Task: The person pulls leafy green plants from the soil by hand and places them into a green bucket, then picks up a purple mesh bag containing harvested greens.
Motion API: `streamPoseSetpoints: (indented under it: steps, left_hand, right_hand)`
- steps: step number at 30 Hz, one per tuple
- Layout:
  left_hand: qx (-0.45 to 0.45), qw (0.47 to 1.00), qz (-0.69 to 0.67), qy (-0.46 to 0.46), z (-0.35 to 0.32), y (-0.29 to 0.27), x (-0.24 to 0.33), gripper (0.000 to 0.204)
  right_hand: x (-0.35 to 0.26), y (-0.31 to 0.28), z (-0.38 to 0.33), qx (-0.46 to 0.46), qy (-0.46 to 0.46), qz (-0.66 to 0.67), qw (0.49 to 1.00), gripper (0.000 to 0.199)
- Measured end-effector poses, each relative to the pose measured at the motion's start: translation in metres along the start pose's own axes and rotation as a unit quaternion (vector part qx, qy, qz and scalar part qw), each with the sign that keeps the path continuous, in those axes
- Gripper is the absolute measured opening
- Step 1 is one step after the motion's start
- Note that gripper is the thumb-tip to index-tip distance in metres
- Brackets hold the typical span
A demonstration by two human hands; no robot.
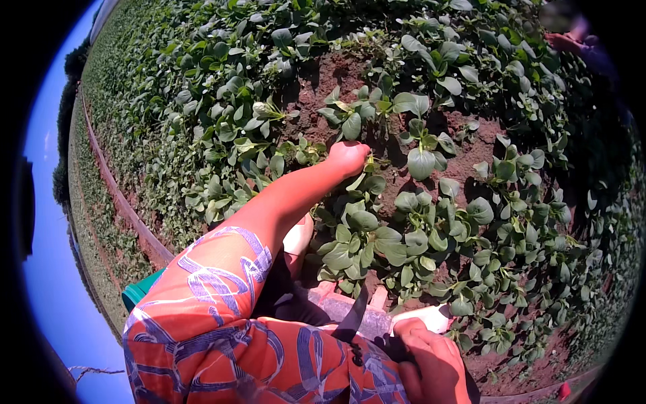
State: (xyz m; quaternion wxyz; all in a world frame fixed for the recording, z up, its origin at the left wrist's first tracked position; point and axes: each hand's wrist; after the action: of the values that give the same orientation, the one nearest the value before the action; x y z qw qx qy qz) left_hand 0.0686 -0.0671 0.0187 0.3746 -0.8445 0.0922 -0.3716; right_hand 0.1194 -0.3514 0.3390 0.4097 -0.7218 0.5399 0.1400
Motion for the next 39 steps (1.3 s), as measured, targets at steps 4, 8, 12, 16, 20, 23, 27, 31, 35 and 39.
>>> streamPoseSetpoints:
  steps: [4,8,12,16,20,23,27,31,35,39]
  left_hand:
    - [-0.094,0.984,0.136,0.060,0.023,0.005,0.004,0.030]
    - [-0.100,0.994,0.034,-0.004,0.028,-0.040,-0.043,0.035]
    - [-0.099,0.993,-0.017,-0.053,0.019,-0.044,-0.058,0.030]
    - [-0.113,0.988,0.086,-0.062,0.001,-0.036,-0.055,0.040]
    - [-0.076,0.987,0.123,-0.068,-0.016,-0.017,-0.034,0.038]
    - [-0.130,0.963,0.233,-0.038,-0.032,-0.022,-0.007,0.036]
    - [-0.116,0.927,0.354,0.043,-0.035,-0.005,-0.008,0.022]
    - [-0.148,0.894,0.418,0.059,-0.041,-0.005,0.002,0.014]
    - [-0.120,0.915,0.385,0.021,-0.041,0.003,-0.007,0.016]
    - [-0.087,0.929,0.359,0.005,-0.042,0.007,-0.009,0.014]
  right_hand:
    - [-0.010,-0.006,-0.001,-0.015,0.056,-0.010,0.998,0.033]
    - [0.013,-0.001,-0.002,-0.016,-0.013,-0.013,1.000,0.032]
    - [0.015,0.006,-0.001,-0.017,-0.020,-0.026,0.999,0.036]
    - [0.013,0.012,0.005,-0.011,-0.023,-0.075,0.997,0.036]
    - [0.007,0.012,0.007,-0.005,-0.041,-0.089,0.995,0.034]
    - [0.005,0.015,0.008,-0.005,-0.051,-0.094,0.994,0.034]
    - [0.007,0.018,0.008,-0.013,-0.057,-0.093,0.994,0.034]
    - [0.007,0.020,0.006,-0.002,-0.064,-0.107,0.992,0.033]
    - [0.006,0.021,0.004,0.000,-0.071,-0.106,0.992,0.033]
    - [0.007,0.023,0.003,0.003,-0.075,-0.106,0.992,0.033]
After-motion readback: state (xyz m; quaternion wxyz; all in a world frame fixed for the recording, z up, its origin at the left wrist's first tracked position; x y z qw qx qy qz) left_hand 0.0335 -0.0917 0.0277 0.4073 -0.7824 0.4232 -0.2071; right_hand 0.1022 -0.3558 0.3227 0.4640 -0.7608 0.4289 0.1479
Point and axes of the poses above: each hand's wrist, its own z-axis towards the middle knuckle, its own y-axis out of the palm, x = y × z, and after that the axes turned 1 degree about y, right-handed
